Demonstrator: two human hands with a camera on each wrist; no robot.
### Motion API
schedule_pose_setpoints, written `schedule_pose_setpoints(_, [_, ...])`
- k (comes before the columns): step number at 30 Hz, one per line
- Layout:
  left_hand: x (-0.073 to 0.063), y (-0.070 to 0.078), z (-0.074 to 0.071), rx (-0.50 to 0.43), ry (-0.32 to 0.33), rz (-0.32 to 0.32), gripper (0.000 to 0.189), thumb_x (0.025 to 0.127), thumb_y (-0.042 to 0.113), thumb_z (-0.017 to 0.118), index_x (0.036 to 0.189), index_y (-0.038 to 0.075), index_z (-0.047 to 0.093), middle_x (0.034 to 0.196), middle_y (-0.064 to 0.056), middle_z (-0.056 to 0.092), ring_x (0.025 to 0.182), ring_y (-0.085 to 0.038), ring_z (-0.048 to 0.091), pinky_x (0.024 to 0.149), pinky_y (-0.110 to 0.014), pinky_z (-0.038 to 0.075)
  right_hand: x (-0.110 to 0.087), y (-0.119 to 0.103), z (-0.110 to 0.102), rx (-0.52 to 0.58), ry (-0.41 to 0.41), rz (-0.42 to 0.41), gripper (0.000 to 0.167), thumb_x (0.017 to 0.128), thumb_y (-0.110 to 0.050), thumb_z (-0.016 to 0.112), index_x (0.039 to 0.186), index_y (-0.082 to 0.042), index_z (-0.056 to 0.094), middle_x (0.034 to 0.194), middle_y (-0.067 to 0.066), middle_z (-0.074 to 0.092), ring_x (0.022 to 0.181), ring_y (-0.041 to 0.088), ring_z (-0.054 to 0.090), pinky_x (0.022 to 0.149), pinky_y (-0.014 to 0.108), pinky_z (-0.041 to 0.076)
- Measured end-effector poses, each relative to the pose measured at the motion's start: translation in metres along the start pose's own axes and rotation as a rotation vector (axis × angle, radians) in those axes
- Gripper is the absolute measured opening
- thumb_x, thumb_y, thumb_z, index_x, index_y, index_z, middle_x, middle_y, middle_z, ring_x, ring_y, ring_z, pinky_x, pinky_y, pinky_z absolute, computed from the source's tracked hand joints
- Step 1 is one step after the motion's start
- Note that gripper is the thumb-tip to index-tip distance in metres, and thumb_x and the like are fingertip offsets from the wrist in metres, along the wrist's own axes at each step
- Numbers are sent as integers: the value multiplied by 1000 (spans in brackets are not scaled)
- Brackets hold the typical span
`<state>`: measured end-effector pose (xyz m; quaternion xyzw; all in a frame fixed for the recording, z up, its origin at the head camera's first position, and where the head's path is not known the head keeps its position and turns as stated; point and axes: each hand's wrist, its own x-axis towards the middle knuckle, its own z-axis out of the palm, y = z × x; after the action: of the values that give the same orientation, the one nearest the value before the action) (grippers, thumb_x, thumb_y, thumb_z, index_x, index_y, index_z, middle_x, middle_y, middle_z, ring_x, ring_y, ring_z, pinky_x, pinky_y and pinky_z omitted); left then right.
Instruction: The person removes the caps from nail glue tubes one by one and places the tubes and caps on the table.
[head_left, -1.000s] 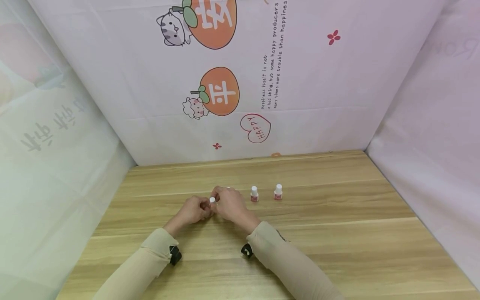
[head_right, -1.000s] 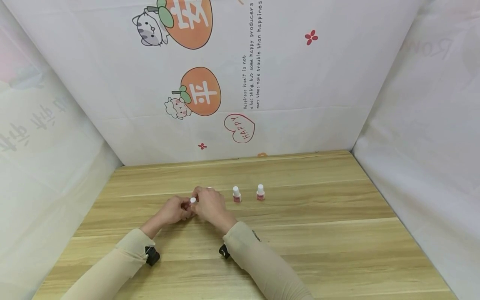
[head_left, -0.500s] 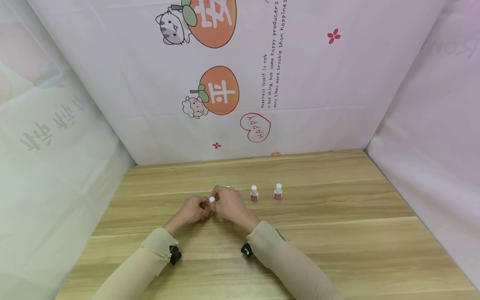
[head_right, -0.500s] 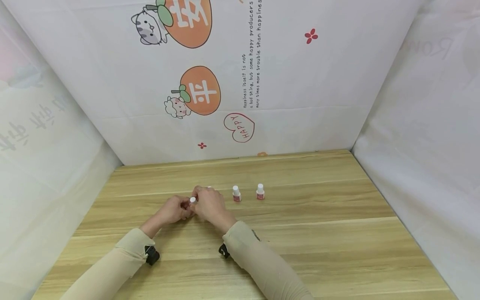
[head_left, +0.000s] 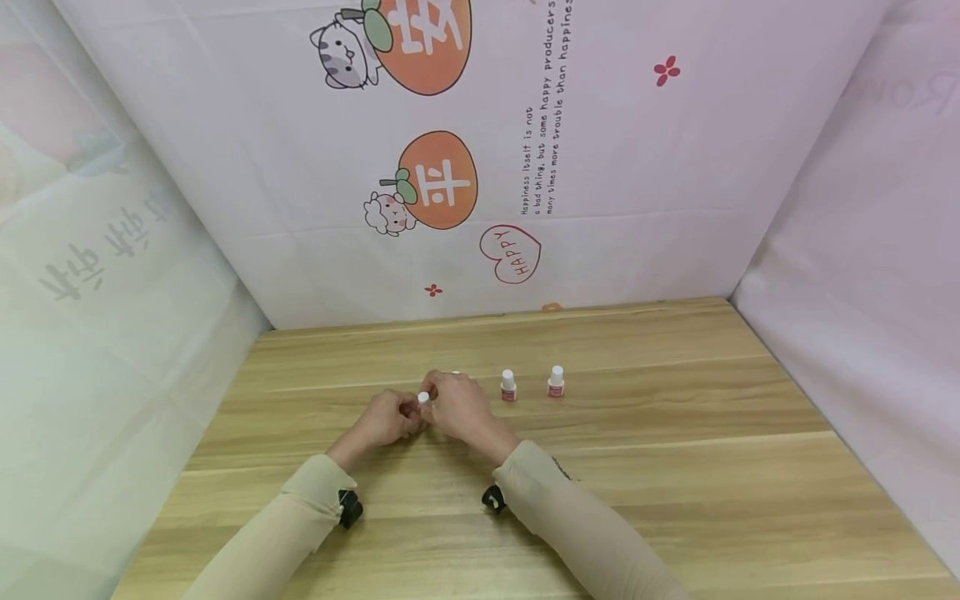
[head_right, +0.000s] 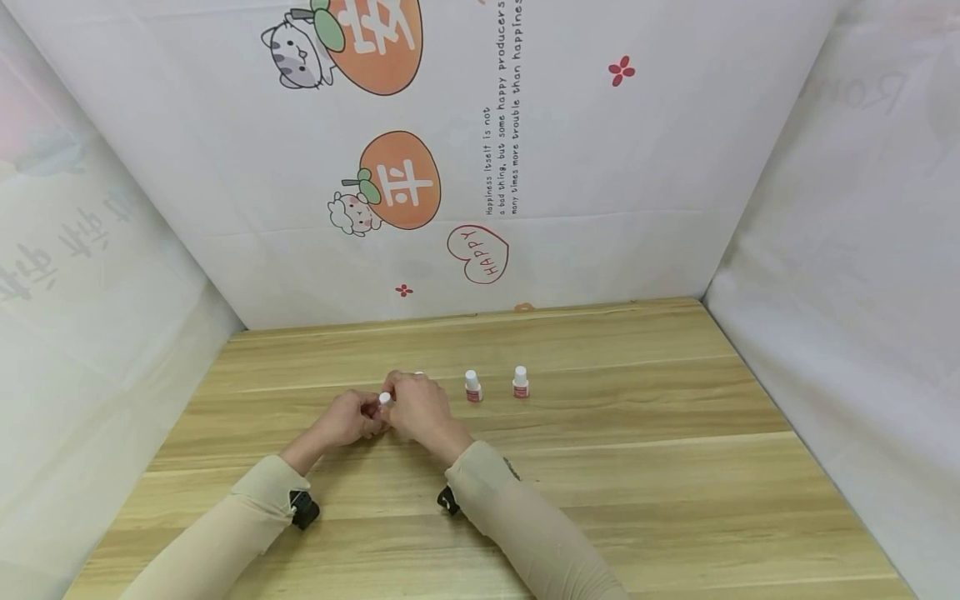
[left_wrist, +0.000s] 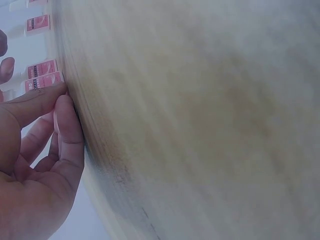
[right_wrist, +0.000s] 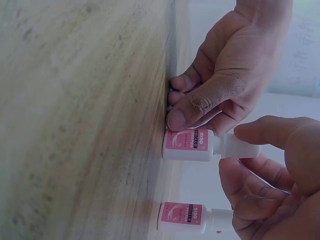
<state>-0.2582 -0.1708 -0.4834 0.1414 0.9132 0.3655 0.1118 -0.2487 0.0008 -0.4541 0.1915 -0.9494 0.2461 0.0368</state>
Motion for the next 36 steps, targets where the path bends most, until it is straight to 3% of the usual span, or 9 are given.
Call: schedule_pose_setpoints(36, [0,-2,0,14,10,39,13,81,-6,63,85,4,69,70,-2,63,58,-8,54,52,-19,47,0,0,2,-4,-13,-33,20,88,-28,77,103,-18,69,95,-4,71,84,13,63,68,24,52])
